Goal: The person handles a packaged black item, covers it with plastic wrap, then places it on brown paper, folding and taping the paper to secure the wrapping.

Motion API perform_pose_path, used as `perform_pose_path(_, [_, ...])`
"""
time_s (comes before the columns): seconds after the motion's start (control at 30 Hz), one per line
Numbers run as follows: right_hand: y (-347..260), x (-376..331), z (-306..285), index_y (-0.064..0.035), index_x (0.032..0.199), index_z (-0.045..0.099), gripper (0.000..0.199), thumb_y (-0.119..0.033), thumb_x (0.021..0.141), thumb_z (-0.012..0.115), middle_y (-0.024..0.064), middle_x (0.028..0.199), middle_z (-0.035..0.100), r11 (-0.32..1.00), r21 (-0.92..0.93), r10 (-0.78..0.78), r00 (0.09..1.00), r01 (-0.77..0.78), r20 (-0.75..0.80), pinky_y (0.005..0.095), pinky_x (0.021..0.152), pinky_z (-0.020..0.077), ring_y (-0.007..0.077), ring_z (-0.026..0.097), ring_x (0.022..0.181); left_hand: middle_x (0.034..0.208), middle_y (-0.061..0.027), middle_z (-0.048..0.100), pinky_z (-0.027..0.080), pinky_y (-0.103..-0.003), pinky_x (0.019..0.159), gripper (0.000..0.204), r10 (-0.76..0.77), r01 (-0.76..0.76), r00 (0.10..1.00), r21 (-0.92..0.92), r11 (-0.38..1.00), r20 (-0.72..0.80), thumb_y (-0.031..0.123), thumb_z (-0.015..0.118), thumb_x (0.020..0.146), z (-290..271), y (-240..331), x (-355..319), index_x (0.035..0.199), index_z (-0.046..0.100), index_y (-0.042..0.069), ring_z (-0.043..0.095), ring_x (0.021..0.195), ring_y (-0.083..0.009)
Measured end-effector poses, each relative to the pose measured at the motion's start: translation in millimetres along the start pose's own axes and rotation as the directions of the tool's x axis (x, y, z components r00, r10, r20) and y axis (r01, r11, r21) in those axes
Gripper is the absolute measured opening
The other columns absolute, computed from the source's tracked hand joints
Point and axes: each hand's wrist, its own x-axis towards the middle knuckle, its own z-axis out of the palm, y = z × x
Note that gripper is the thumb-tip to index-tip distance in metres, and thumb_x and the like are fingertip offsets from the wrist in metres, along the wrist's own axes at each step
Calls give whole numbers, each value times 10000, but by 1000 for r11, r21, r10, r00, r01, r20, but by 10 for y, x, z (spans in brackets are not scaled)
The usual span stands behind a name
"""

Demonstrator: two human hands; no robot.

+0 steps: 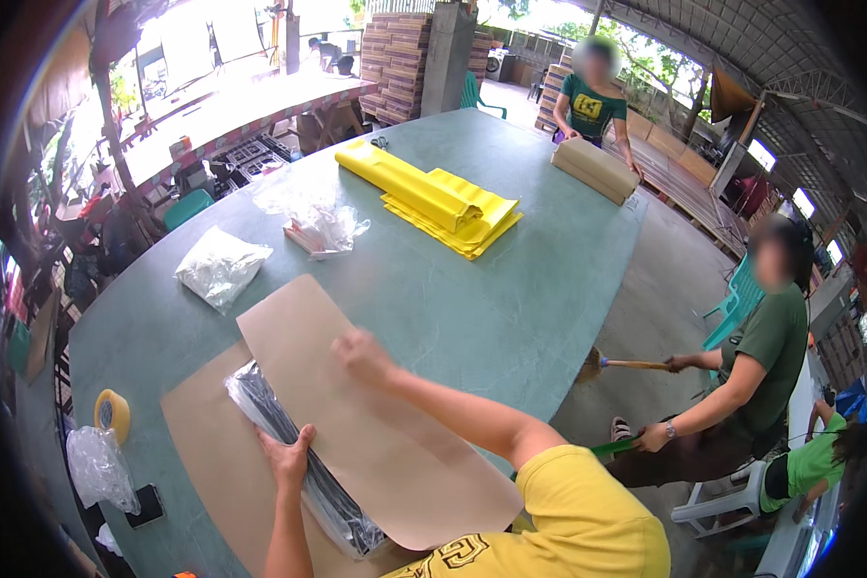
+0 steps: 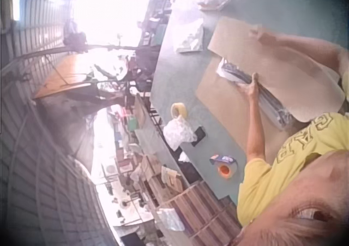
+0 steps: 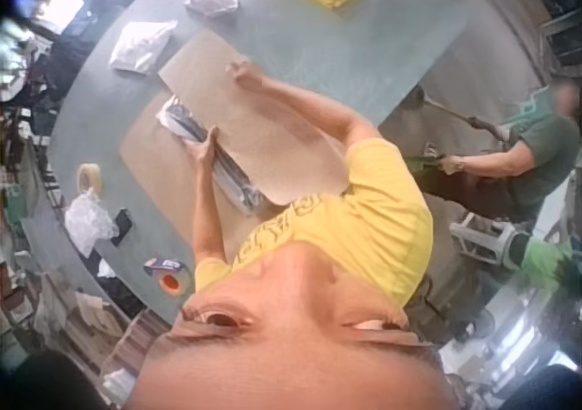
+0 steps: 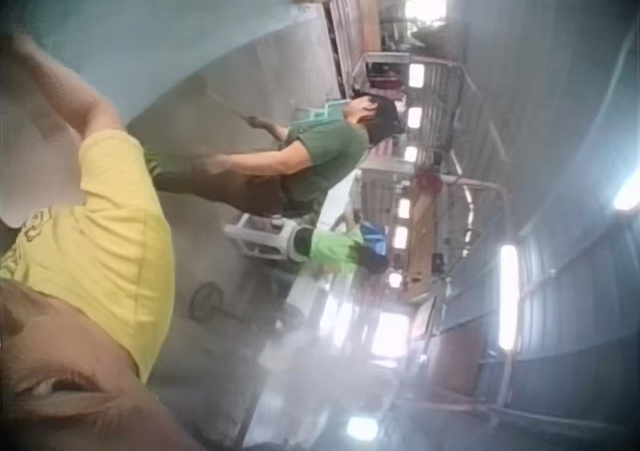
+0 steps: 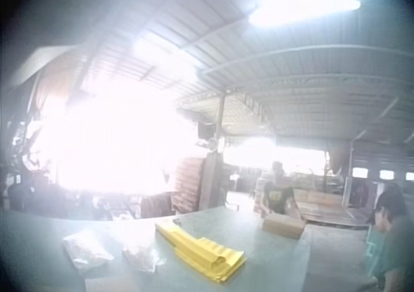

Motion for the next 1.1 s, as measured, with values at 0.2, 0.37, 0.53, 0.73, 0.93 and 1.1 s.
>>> perform_pose_path(0.2, [370,-6,83,24,1031,602,553,-445,940,322,264,985,582,903,-57,426,904,-427,-22,458,915,392,393,499,1051,1254,-220,439,345,-371,991,1013,133,-136,990,-71,988,-54,345,827,629,-2,-43,8,1336,246,-89,437,1164,-316])
perform_pose_path(0.37, [208,-805,29,-34,973,623,445,-367,941,329,250,951,599,948,-238,243,963,-209,119,493,812,429,407,541,931,1346,-253,346,285,-378,1042,1091,-46,47,999,26,999,-23,403,826,600,-253,-59,-27,1349,216,-104,351,1251,-351])
perform_pose_path(0.53, [259,-1860,-465,-63,835,607,395,-340,948,348,209,751,593,934,-101,352,929,-342,112,486,712,417,396,529,746,1321,-251,377,284,-378,1043,1034,31,-23,998,144,989,-56,339,821,617,89,51,-34,1341,232,-107,366,1237,-345])
perform_pose_path(0.73, [-17,-973,-273,50,816,598,513,-379,945,347,264,792,580,966,-133,225,974,-220,20,472,791,432,425,539,863,1347,-253,330,263,-379,1053,1069,-21,22,1000,-105,994,9,371,821,626,-98,-103,-30,1350,201,-114,334,1258,-340])
perform_pose_path(0.93, [18,-744,-56,73,1006,556,420,-322,917,447,239,1050,570,985,-113,104,969,-132,-223,450,878,420,394,528,997,1335,-265,338,257,-400,1055,1085,23,-23,1000,-53,998,13,406,814,633,-52,-62,-37,1351,191,-118,338,1252,-354])
perform_pose_path(1.1, [93,-665,74,76,1227,438,540,-358,907,452,230,1252,467,887,-385,-286,958,256,-24,410,1039,308,361,397,1220,1350,-283,319,252,-404,1060,1121,-5,4,999,21,1000,36,450,812,615,-60,-48,15,1355,188,-115,328,1264,-362])
